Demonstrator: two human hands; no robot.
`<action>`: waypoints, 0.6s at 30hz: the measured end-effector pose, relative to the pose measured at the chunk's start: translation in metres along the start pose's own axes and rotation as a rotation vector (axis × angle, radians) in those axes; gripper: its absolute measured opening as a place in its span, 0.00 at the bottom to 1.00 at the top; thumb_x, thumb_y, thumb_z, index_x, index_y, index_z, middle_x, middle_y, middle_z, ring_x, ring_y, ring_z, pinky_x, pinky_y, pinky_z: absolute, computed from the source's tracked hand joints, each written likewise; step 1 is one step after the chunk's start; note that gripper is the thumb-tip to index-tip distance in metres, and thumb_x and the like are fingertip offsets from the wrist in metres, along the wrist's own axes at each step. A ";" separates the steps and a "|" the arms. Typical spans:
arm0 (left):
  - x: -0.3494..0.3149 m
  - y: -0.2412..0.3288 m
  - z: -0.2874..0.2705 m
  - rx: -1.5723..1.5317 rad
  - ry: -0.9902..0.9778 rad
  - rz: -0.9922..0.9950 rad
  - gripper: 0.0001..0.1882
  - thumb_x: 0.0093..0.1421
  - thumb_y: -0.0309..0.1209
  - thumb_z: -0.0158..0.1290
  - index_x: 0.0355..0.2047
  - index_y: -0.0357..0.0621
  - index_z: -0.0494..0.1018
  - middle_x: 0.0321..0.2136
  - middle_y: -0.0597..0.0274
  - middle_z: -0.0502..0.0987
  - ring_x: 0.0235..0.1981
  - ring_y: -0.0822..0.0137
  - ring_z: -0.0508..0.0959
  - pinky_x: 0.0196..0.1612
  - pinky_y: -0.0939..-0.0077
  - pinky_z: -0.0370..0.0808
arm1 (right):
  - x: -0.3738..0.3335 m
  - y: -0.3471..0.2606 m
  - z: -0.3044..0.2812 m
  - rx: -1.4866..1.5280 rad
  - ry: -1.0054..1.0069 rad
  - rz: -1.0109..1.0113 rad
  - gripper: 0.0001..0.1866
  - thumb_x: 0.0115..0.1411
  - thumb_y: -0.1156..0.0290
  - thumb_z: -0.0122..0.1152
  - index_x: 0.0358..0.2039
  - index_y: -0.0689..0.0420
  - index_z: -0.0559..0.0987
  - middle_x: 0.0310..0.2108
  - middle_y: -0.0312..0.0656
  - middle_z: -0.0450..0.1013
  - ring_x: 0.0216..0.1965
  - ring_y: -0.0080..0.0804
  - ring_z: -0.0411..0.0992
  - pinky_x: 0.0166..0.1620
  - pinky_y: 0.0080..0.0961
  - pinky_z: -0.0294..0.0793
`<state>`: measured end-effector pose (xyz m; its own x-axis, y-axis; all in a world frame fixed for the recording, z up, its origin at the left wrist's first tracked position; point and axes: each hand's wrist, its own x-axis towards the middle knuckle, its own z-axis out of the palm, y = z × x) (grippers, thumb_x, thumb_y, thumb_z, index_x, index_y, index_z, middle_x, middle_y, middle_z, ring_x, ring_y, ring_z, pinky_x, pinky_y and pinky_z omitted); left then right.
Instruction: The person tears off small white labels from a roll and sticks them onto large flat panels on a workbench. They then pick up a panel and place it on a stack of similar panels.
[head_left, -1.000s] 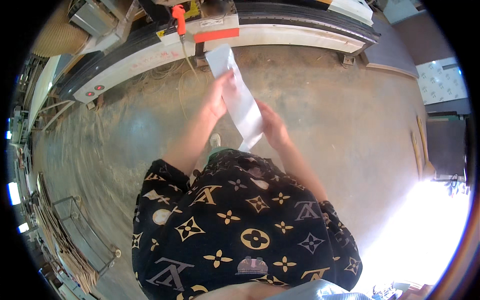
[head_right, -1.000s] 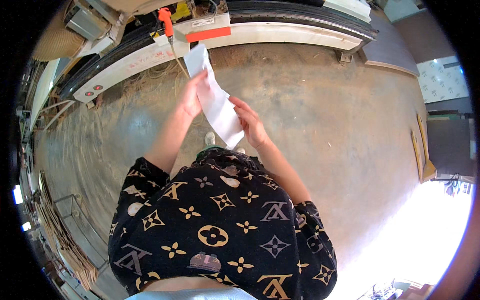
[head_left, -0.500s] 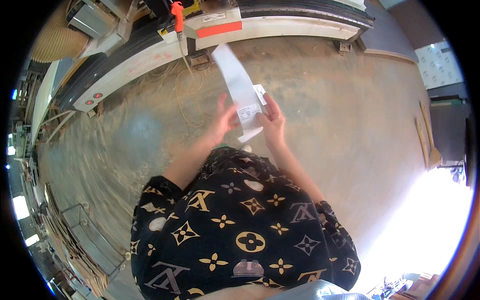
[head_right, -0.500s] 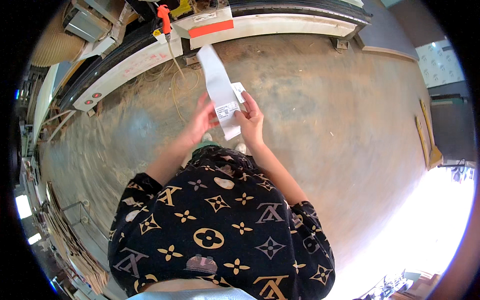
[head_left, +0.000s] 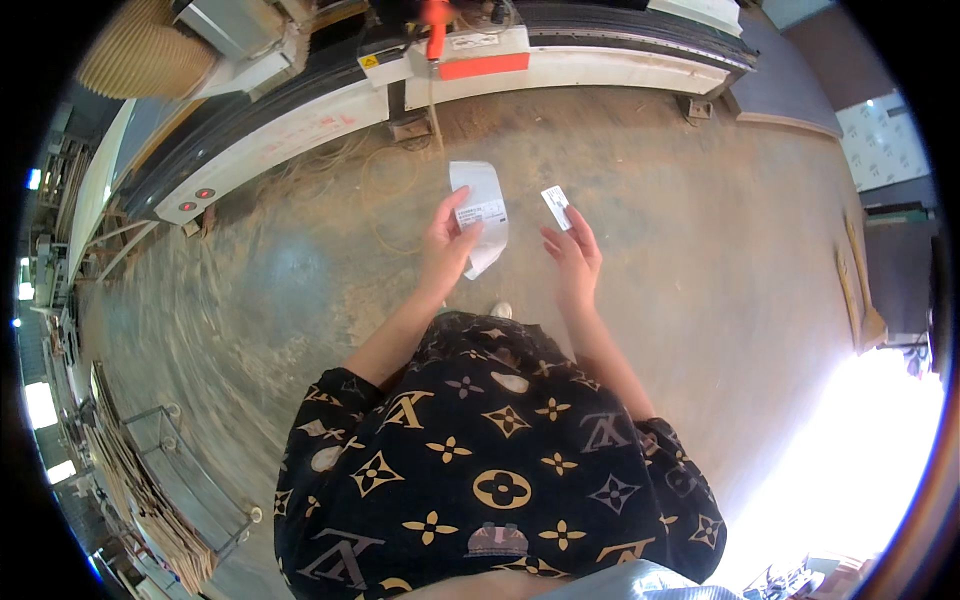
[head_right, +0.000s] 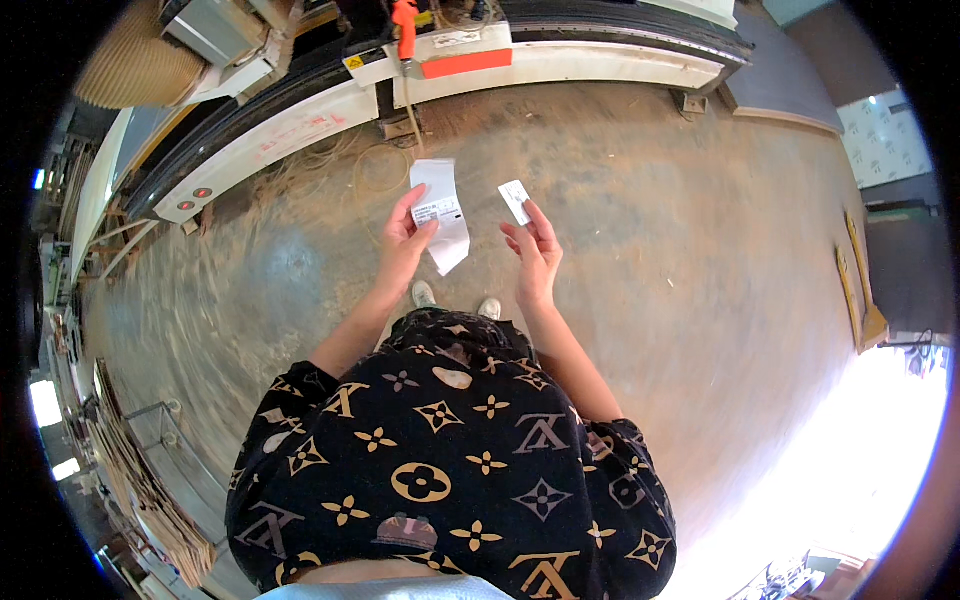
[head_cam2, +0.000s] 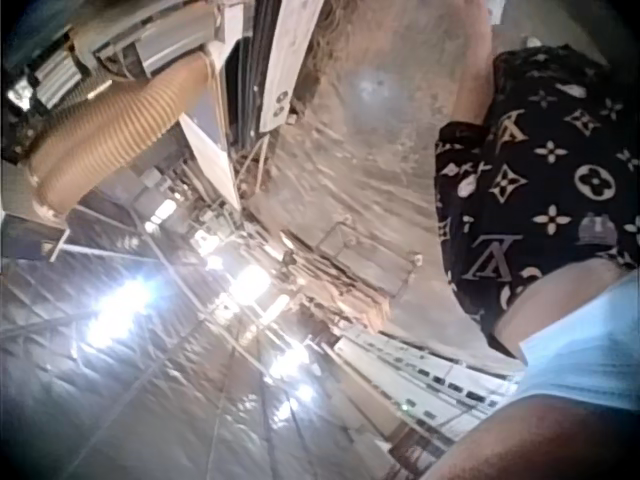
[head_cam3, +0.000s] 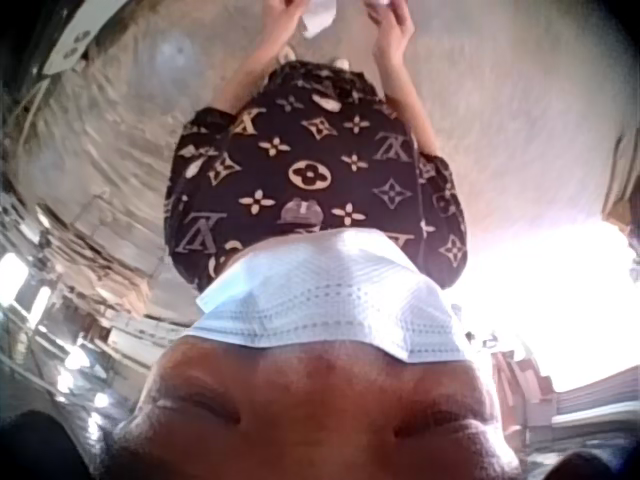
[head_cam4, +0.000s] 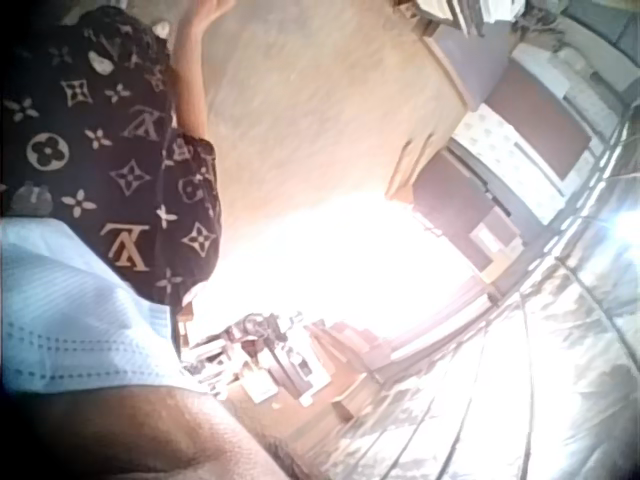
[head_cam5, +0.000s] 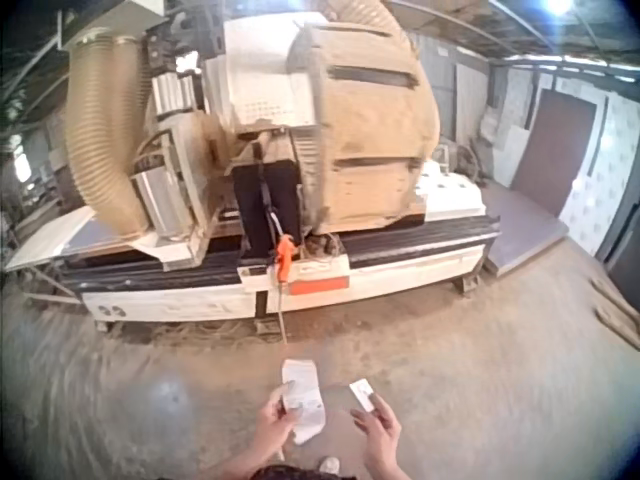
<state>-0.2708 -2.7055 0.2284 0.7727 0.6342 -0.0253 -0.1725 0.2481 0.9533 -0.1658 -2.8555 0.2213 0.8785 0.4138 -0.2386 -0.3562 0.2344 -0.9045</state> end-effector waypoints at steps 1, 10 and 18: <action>0.001 0.001 -0.003 -0.004 0.033 -0.035 0.24 0.54 0.23 0.50 0.52 0.40 0.60 0.41 0.62 0.70 0.39 0.75 0.70 0.44 0.81 0.66 | 0.001 0.000 -0.002 -0.025 0.005 -0.009 0.20 0.55 0.77 0.48 0.50 0.59 0.68 0.33 0.32 0.69 0.37 0.27 0.73 0.38 0.18 0.68; 0.021 0.013 -0.022 -0.038 0.291 -0.186 0.13 0.55 0.31 0.53 0.37 0.34 0.70 0.31 0.64 0.75 0.33 0.77 0.73 0.37 0.85 0.68 | 0.010 -0.006 -0.010 -0.124 -0.053 0.043 0.17 0.55 0.77 0.47 0.47 0.61 0.70 0.32 0.36 0.70 0.33 0.25 0.73 0.36 0.17 0.68; 0.016 0.017 -0.037 0.273 0.318 0.083 0.09 0.57 0.32 0.50 0.32 0.37 0.71 0.24 0.63 0.75 0.24 0.76 0.71 0.28 0.81 0.68 | 0.009 -0.014 0.001 -0.202 -0.120 0.029 0.17 0.54 0.77 0.48 0.46 0.63 0.71 0.29 0.35 0.68 0.31 0.25 0.72 0.38 0.20 0.70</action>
<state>-0.2837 -2.6638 0.2325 0.5285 0.8489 0.0042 -0.0250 0.0106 0.9996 -0.1537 -2.8545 0.2324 0.8204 0.5220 -0.2331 -0.2994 0.0449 -0.9531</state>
